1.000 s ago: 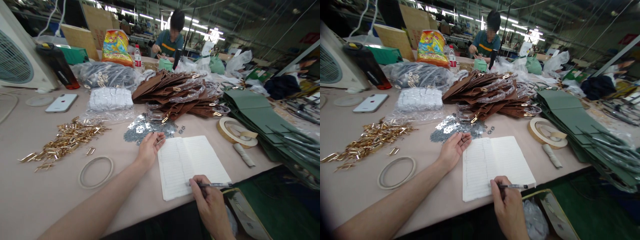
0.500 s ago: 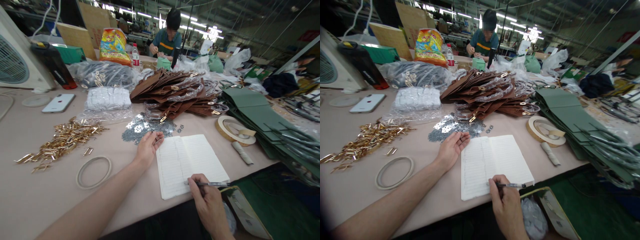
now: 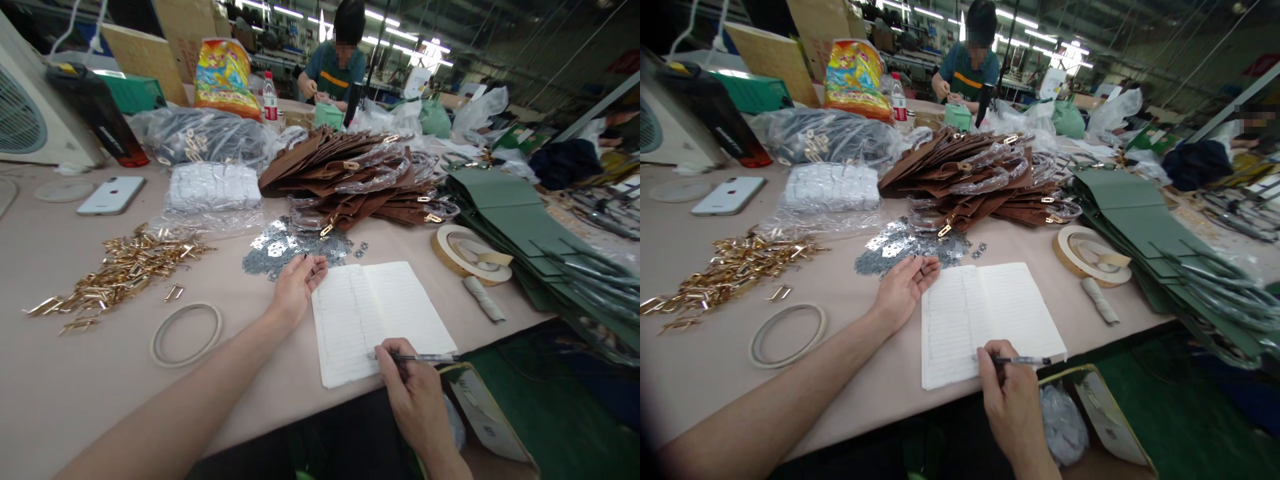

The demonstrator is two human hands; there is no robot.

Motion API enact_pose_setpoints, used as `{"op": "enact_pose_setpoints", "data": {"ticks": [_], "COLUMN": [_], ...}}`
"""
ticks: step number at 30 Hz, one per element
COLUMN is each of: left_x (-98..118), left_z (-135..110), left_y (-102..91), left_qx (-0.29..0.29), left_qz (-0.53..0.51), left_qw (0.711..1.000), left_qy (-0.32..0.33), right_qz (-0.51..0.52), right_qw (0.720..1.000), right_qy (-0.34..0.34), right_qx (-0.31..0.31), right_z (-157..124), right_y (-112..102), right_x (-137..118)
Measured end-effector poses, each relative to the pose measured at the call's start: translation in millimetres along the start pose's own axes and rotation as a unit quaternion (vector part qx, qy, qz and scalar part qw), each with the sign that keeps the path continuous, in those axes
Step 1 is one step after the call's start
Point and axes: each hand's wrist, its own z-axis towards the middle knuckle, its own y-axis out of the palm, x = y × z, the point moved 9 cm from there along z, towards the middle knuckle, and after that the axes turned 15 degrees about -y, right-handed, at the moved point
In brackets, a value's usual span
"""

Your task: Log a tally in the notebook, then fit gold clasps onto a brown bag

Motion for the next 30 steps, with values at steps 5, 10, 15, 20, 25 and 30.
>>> {"op": "enact_pose_setpoints", "data": {"ticks": [5,10,15,20,25,30], "left_x": [-1.2,-0.4,0.0,-0.9,-1.9,-1.2], "left_z": [1.2,0.4,-0.1,0.1,1.0,2.8], "left_y": [-0.2,-0.4,0.8,0.8,-1.7,-3.0], "left_qx": [0.002,0.002,0.007,0.013,0.011,0.006], "left_qz": [0.009,0.016,0.008,0.006,0.006,0.004], "left_qw": [1.0,1.0,1.0,1.0,1.0,1.0], "left_qy": [0.0,0.0,-0.004,-0.006,-0.004,0.0], "right_qz": [-0.001,-0.003,0.012,0.009,-0.018,-0.028], "right_qw": [1.0,1.0,1.0,0.999,1.0,1.0], "right_qy": [0.002,-0.005,0.013,0.038,0.01,0.002], "right_qx": [-0.008,-0.002,-0.001,0.019,0.016,0.008], "right_z": [-0.3,1.4,-2.2,-5.2,1.1,1.6], "right_y": [1.3,-0.2,-0.1,-2.2,-1.6,0.1], "right_x": [1.5,-0.8,3.8,8.7,1.3,1.2]}}
